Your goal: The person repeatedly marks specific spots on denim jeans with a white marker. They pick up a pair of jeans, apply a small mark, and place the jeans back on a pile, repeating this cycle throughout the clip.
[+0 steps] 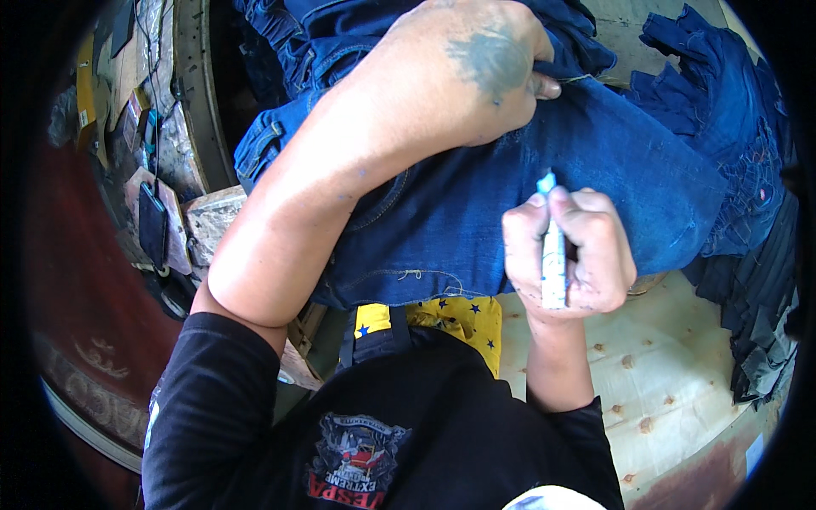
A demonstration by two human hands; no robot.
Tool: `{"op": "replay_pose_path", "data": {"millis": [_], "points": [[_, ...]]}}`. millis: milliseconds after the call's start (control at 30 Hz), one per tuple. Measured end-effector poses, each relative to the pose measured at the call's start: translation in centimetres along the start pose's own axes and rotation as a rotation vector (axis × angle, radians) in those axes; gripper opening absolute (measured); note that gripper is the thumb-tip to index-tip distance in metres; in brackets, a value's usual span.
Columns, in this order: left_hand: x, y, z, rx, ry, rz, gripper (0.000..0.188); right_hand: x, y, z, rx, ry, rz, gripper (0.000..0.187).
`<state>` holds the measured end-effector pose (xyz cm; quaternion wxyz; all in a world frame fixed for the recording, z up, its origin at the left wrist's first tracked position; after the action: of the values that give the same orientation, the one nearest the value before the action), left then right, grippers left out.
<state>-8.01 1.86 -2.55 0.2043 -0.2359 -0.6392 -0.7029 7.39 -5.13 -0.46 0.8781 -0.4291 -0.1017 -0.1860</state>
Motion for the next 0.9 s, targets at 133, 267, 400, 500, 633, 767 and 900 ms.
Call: {"op": "replay_pose_path", "data": {"millis": [133, 267, 400, 500, 633, 767, 900], "points": [[0.11, 0.19, 0.15, -0.014, 0.035, 0.015, 0.018, -0.70, 0.46, -0.10, -0.007, -0.099, -0.122, 0.014], [0.23, 0.29, 0.07, -0.019, 0.013, -0.008, 0.018, -0.03, 0.01, 0.29, -0.017, -0.047, 0.052, 0.015], [0.28, 0.34, 0.03, -0.026, 0.015, -0.030, 0.017, -0.71, 0.57, 0.15, -0.012, -0.082, -0.124, 0.014], [0.23, 0.39, 0.12, -0.055, 0.032, -0.031, 0.017, -0.66, 0.46, 0.10, -0.021, -0.088, -0.031, 0.014], [0.07, 0.06, -0.08, -0.064, 0.042, 0.003, 0.016, 0.04, 0.19, 0.21, 0.019, -0.010, -0.035, 0.014], [0.21, -0.13, -0.46, -0.065, 0.111, -0.102, 0.018, -0.43, 0.32, 0.01, -0.009, -0.074, -0.053, 0.014], [0.73, 0.01, -0.36, -0.130, 0.234, -0.071, 0.019, 0.06, 0.21, 0.11, 0.001, -0.009, -0.060, 0.014]]}}
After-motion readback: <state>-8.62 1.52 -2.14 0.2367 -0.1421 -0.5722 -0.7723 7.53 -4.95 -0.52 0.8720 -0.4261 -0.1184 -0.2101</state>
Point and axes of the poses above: each hand's wrist, its own z-axis towards the middle knuckle, its own x-axis out of the back of the hand, y = z × x, the point moved 8 cm from there along z, towards the middle knuckle, and after that the axes turned 12 degrees about y, right-handed, at the moved point
